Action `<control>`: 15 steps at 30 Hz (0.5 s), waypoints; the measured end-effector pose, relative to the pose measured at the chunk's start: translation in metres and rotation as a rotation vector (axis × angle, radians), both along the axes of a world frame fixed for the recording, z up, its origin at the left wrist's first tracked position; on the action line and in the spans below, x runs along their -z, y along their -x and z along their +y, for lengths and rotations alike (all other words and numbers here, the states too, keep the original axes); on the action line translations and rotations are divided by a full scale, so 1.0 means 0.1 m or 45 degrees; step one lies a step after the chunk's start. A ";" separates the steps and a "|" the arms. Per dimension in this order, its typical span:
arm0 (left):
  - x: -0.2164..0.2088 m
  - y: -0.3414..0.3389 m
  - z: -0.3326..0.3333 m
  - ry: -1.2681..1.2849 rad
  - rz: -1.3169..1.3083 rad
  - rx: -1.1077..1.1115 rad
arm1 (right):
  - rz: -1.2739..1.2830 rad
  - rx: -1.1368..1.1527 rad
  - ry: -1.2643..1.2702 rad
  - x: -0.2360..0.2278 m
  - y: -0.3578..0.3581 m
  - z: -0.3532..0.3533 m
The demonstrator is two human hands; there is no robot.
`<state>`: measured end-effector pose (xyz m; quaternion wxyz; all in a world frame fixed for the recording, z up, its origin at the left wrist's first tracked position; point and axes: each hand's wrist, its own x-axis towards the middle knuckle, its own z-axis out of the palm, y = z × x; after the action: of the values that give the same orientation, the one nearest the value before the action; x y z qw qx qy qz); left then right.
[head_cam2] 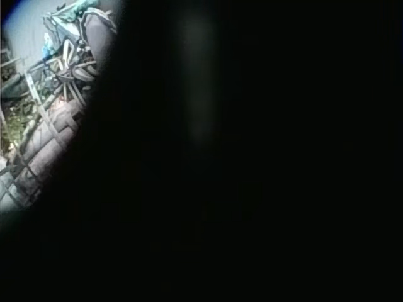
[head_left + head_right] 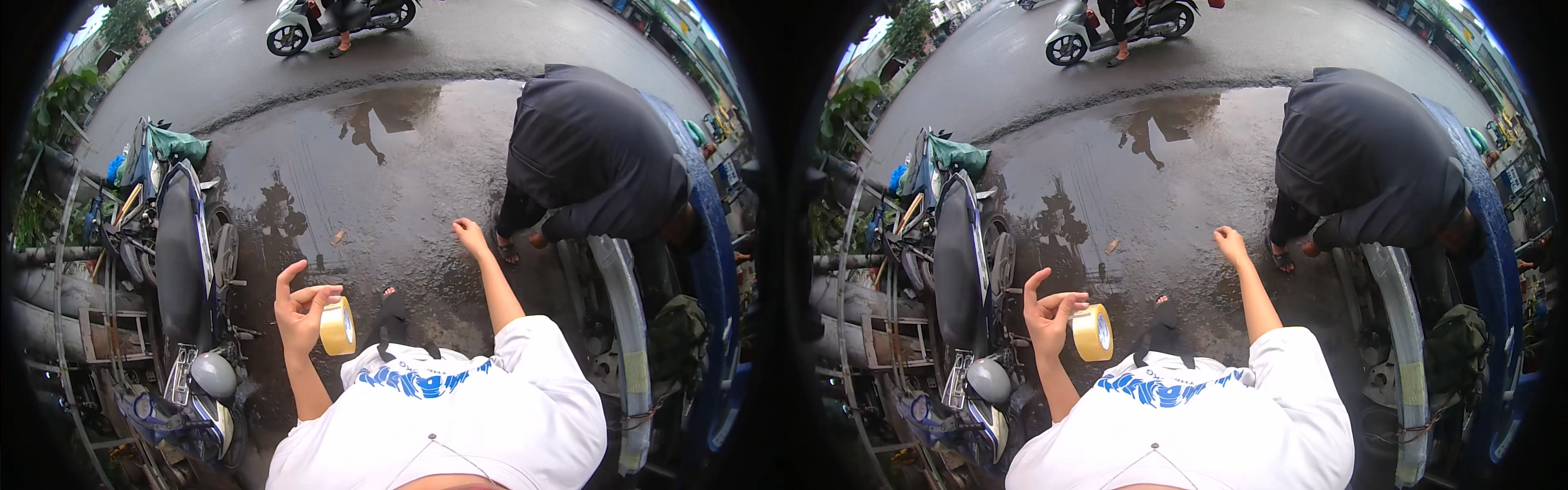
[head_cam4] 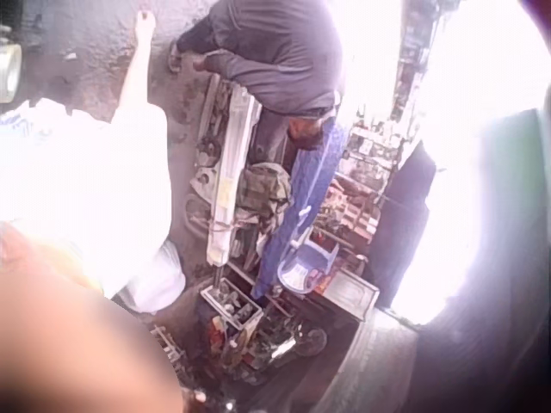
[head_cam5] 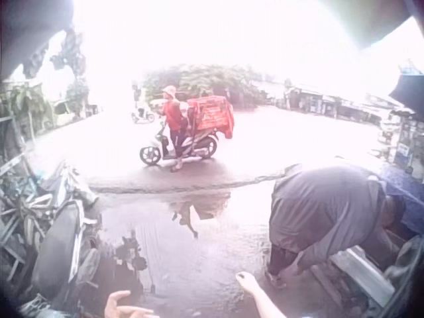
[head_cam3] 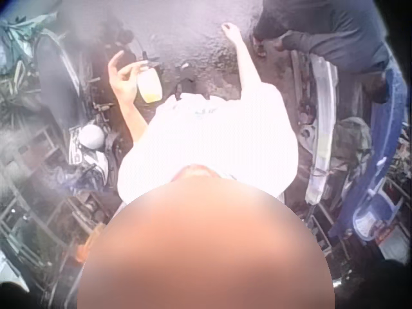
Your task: The person tapes a long cardboard-wrapped package on a workbench using packing tape and scissors. They retrieve a new roll of tape, walk outside to receive a small cardboard box from a delivery rider, pick up a plastic cup of iced beverage, and return inside to continue taping the long package.
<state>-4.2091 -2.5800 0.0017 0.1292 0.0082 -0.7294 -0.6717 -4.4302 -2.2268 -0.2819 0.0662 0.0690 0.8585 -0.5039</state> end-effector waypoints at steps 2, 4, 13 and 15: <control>-0.04 0.90 -0.14 -0.001 -0.034 0.109 | 0.074 -0.054 0.572 -0.36 0.67 -0.23; -0.14 1.82 -0.16 -0.003 -0.038 0.148 | -0.210 -0.162 0.591 -0.67 1.19 -0.26; 0.07 6.09 0.31 0.112 0.106 0.221 | -0.030 0.412 0.796 -0.86 4.41 0.85; 0.22 7.12 0.50 0.131 0.181 0.152 | 0.055 0.470 0.800 -0.83 5.49 1.17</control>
<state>-4.9214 -2.5303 -0.0204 0.1408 -0.0895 -0.7511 -0.6388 -4.9794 -2.1097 -0.1993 -0.0262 0.1884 0.6361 -0.7478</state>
